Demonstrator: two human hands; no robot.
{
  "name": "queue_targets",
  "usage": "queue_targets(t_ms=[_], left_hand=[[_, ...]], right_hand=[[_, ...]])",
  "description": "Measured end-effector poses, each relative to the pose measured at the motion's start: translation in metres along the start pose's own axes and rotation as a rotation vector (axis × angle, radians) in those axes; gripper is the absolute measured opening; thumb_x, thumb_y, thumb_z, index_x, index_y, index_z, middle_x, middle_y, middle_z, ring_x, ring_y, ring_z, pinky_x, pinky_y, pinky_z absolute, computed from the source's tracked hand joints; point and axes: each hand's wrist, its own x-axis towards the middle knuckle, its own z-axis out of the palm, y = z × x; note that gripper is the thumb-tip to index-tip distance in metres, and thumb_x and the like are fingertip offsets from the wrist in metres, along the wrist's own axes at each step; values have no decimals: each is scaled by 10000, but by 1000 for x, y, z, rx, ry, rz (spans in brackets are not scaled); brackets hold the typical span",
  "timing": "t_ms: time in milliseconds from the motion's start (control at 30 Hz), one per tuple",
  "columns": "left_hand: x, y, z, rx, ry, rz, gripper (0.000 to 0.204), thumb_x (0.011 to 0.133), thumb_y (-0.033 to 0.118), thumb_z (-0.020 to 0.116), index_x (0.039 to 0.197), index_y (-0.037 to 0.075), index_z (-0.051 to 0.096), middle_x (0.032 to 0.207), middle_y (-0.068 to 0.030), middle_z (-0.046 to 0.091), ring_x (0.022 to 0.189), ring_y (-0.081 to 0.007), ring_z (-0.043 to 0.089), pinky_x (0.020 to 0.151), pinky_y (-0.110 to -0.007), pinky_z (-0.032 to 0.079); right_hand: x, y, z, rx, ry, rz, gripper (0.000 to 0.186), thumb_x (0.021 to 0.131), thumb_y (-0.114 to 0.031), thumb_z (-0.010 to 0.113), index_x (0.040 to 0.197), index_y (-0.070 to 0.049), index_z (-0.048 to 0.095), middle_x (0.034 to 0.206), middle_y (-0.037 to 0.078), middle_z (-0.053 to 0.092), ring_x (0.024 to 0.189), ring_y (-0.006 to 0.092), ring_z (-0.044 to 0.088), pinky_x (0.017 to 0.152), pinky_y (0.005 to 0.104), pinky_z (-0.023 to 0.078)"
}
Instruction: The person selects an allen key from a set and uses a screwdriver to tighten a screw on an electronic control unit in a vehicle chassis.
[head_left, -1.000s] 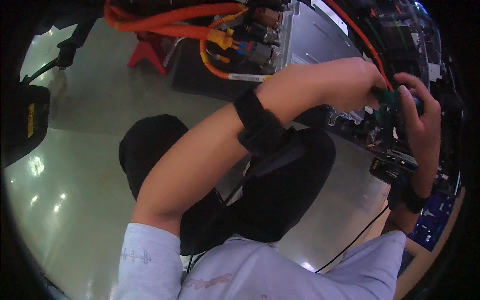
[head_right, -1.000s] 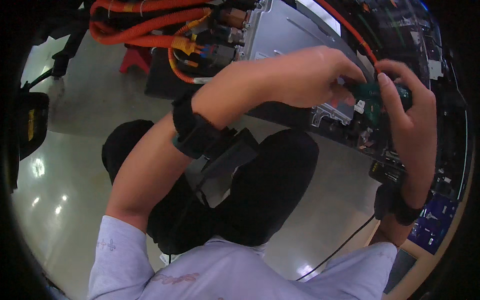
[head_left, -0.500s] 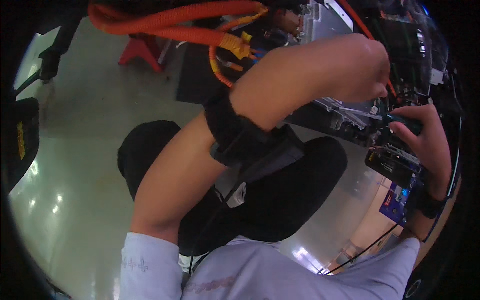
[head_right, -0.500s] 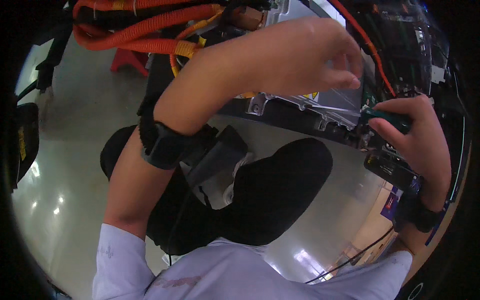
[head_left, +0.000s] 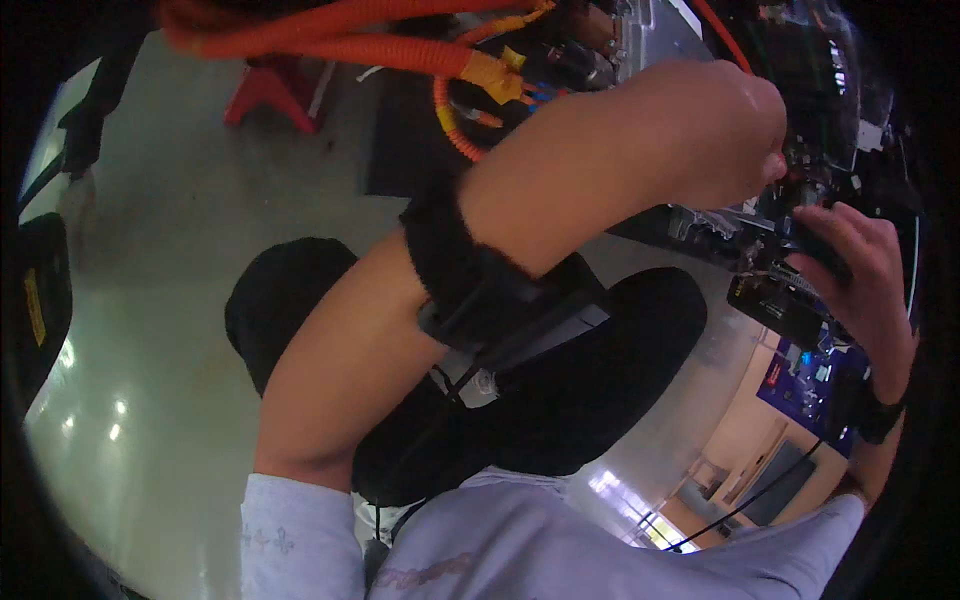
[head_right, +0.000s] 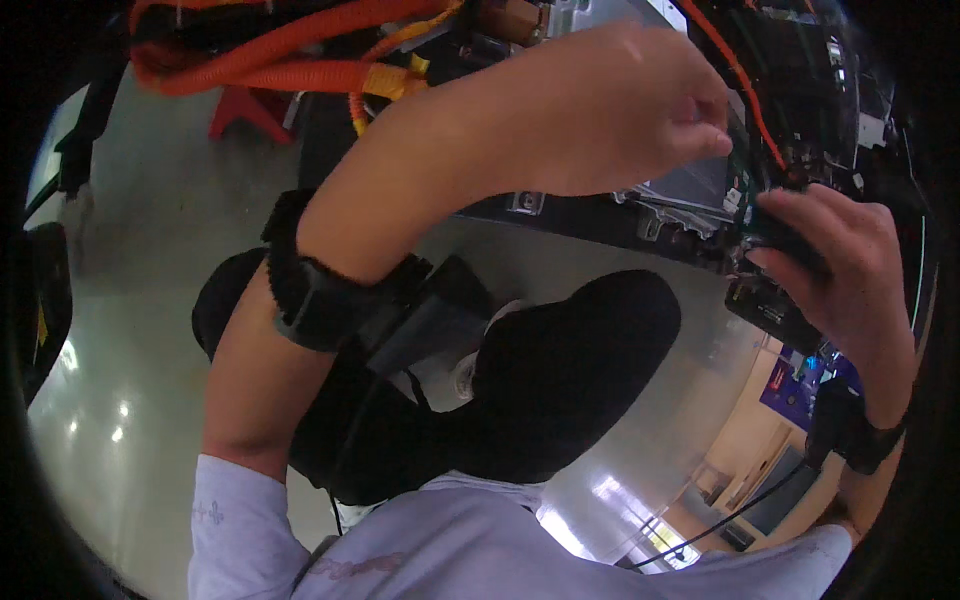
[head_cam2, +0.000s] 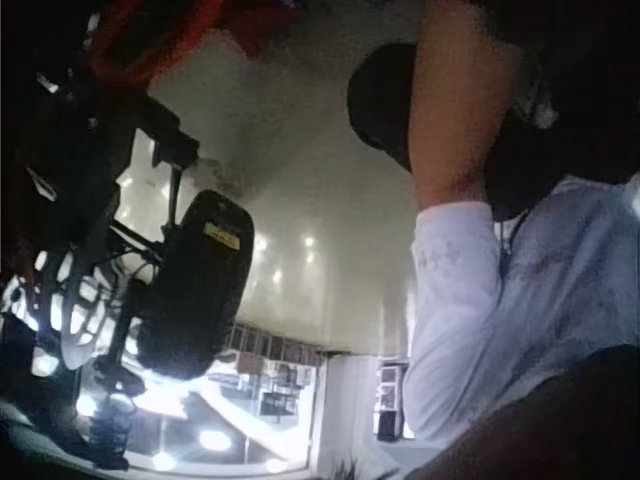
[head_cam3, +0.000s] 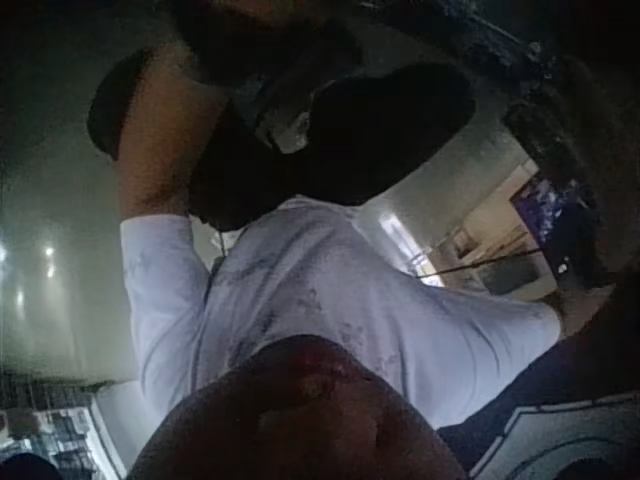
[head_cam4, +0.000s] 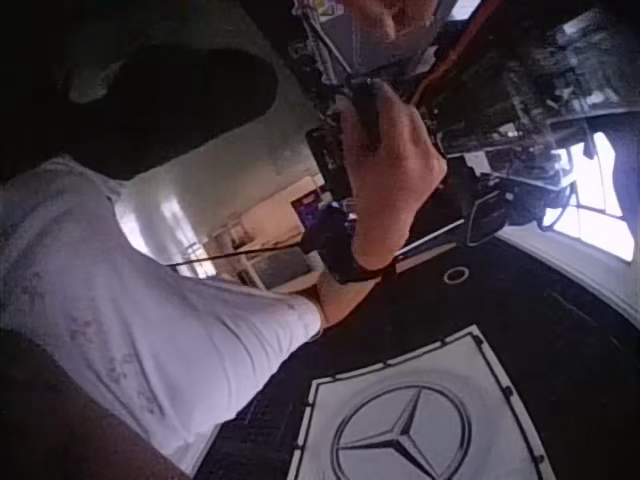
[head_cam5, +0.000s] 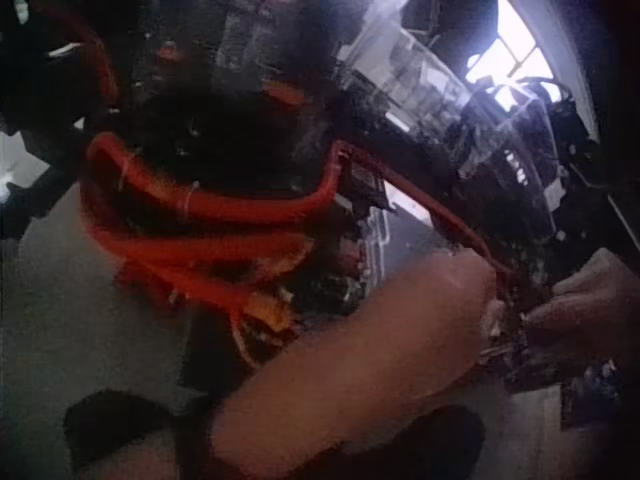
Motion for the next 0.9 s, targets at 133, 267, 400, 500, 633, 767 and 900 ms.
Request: queue_targets(t_ms=[133, 267, 400, 500, 633, 767, 900], left_hand=[[-2, -2, 6, -2, 111, 81, 218, 869, 180, 591, 861, -9, 701, 769, -187, 675, 694, -312, 677, 681, -379, 538], [5, 0, 5, 31, 92, 46, 208, 849, 178, 608, 867, -6, 704, 810, -186, 683, 734, -322, 677, 702, -380, 539], [-2, 1, 0, 59, 102, -13, 213, 820, 204, 632, 866, 10, 706, 867, -191, 689, 821, -344, 680, 739, -416, 544], [3, 3, -5, 86, 105, -69, 219, 783, 216, 648, 887, 34, 710, 887, -181, 697, 869, -351, 685, 758, -441, 550], [0, 1, 2, 108, 234, -47, 205, 713, 168, 656, 869, 47, 713, 857, -162, 702, 848, -339, 692, 737, -430, 557], [-6, 7, -5, 119, 204, -68, 201, 719, 169, 662, 872, 49, 715, 872, -159, 703, 866, -328, 692, 743, -423, 557], [1, 11, -3, 93, 209, -5, 197, 725, 171, 668, 875, 52, 717, 886, -157, 704, 883, -318, 692, 748, -416, 557]], right_hand=[[-5, -11, -3, 260, 233, 230, 277, 892, -134, 646, 1159, -68, 612, 958, 64, 644, 774, 142, 621, 659, 287, 441], [-13, -8, -14, 804, -132, 766, 307, 954, -142, 566, 1250, -64, 543, 864, 32, 635, 659, 53, 565, 505, 202, 384], [18, -12, -6, 877, -513, 770, 324, 941, -146, 592, 1246, -46, 545, 786, 33, 609, 533, 49, 500, 453, 208, 374], [10, -3, 11, 919, -422, 889, 291, 925, -152, 625, 1179, -21, 568, 764, 35, 597, 526, 56, 502, 448, 216, 376], [22, -1, 8, 744, -400, 939, 300, 902, -243, 674, 1040, 1, 565, 782, 55, 608, 548, 74, 530, 477, 222, 409], [3, -4, 19, 533, -274, 671, 320, 874, -219, 703, 1063, 7, 577, 846, 95, 659, 662, 163, 599, 599, 285, 468], [17, -31, -7, -25, -355, 367, 363, 767, -156, 775, 1080, -21, 653, 877, 148, 675, 813, 317, 628, 751, 393, 480]])
